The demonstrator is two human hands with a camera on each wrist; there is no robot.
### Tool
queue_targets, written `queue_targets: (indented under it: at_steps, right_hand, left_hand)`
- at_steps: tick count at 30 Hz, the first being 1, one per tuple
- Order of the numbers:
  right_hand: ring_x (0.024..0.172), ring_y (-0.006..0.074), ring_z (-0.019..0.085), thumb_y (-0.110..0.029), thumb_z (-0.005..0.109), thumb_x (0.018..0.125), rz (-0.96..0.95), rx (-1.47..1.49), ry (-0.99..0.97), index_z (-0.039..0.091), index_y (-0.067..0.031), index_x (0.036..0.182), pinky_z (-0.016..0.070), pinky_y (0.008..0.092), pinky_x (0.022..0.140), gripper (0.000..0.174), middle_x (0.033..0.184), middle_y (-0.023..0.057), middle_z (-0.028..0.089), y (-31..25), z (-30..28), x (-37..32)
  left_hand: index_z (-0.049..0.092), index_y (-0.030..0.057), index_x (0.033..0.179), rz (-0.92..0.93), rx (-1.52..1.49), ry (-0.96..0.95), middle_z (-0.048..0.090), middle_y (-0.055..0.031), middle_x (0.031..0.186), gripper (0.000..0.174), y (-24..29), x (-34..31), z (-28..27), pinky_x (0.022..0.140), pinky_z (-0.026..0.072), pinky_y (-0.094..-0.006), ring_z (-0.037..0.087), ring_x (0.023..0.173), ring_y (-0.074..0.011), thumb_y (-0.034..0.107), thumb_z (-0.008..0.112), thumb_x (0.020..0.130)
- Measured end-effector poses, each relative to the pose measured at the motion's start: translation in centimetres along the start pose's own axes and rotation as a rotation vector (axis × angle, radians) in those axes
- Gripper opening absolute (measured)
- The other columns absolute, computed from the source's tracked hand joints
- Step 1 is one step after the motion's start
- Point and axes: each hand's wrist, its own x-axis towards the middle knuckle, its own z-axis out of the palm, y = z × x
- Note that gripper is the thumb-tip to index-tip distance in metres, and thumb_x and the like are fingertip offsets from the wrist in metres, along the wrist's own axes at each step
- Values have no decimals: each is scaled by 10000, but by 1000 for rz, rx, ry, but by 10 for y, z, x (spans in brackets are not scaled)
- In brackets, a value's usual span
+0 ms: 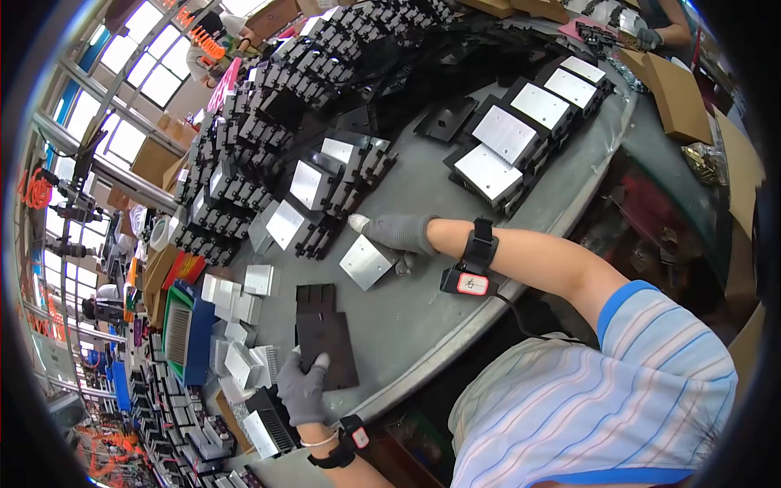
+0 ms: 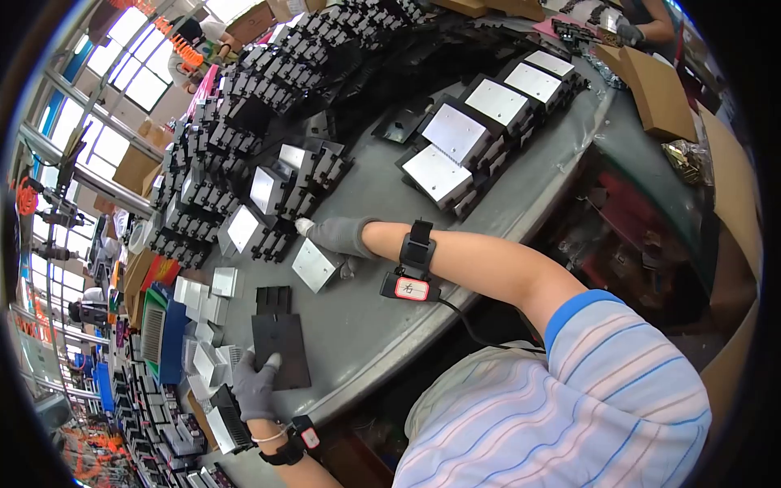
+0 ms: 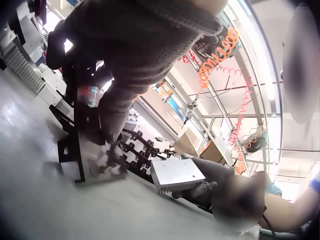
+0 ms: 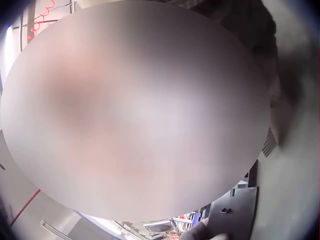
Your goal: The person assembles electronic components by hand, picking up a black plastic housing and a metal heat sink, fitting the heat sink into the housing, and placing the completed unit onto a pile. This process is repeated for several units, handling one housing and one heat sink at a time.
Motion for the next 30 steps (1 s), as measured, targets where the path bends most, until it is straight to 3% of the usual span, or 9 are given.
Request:
queue_targets:
  at_steps: [5,8,9,11,16,18,20,23,30]
  right_hand:
    - [405,213,567,-630,244,898,-4,98,81,589,32,782,473,305,343,755,567,148,567,7,-5,-7]
    - [392,196,565,-610,297,901,52,189,-22,539,8,646,483,289,368,711,569,136,570,8,-12,-10]
    - [390,214,562,-554,332,919,-51,150,-112,547,24,664,499,306,386,668,602,154,584,10,-15,-9]
    - [399,217,564,-535,354,920,13,144,-99,565,27,684,499,310,383,645,614,159,590,8,-11,-19]
    - [622,320,626,-466,490,876,-348,-975,317,616,5,965,527,423,588,496,753,213,633,-7,-11,-18]
    - [740,309,650,-527,560,794,-134,-952,355,695,-51,820,504,419,705,495,782,164,664,-15,2,-21]
    - [796,301,650,-540,612,729,-659,-1180,315,693,-45,815,503,421,706,509,789,164,664,13,23,7]
    - [843,321,621,-524,656,681,-343,-1292,105,611,-53,1037,484,397,766,592,907,201,627,-7,40,9]
    - [884,338,614,-595,551,748,-315,-486,38,564,36,1068,487,379,783,708,989,219,595,-61,36,-27]
  left_hand:
    - [544,-58,1055,-160,-1026,51,617,-121,948,356,21,-20,2,756,501,-289,607,832,-199,195,604,812]
    - [501,-3,1163,-15,-1783,-538,590,-193,1001,457,-43,-6,20,692,523,-372,603,858,-235,304,591,837]
    - [501,-3,1163,-26,-1786,-543,590,-193,1001,457,-47,-5,31,692,523,-372,603,858,-235,304,591,837]
    - [430,52,1279,-316,-1586,237,530,-197,1162,525,-48,-15,53,721,521,-415,573,973,-283,333,570,859]
    - [172,136,1445,163,-2056,-377,285,-178,1431,680,19,-25,65,910,460,-487,382,1254,-367,376,498,899]
    - [141,140,1453,252,-2263,-676,244,-181,1454,684,40,-24,64,979,390,-526,344,1279,-390,412,457,911]
    - [135,148,1457,216,-2321,-695,217,-168,1471,684,44,-24,74,999,329,-560,329,1288,-382,441,432,915]
    - [189,166,1449,-101,-2233,-124,248,-148,1466,661,36,-24,93,967,262,-658,315,1291,-355,467,420,908]
    - [337,150,1370,-101,-2120,-352,359,-137,1386,591,75,-24,77,949,256,-680,338,1260,-355,462,462,883]
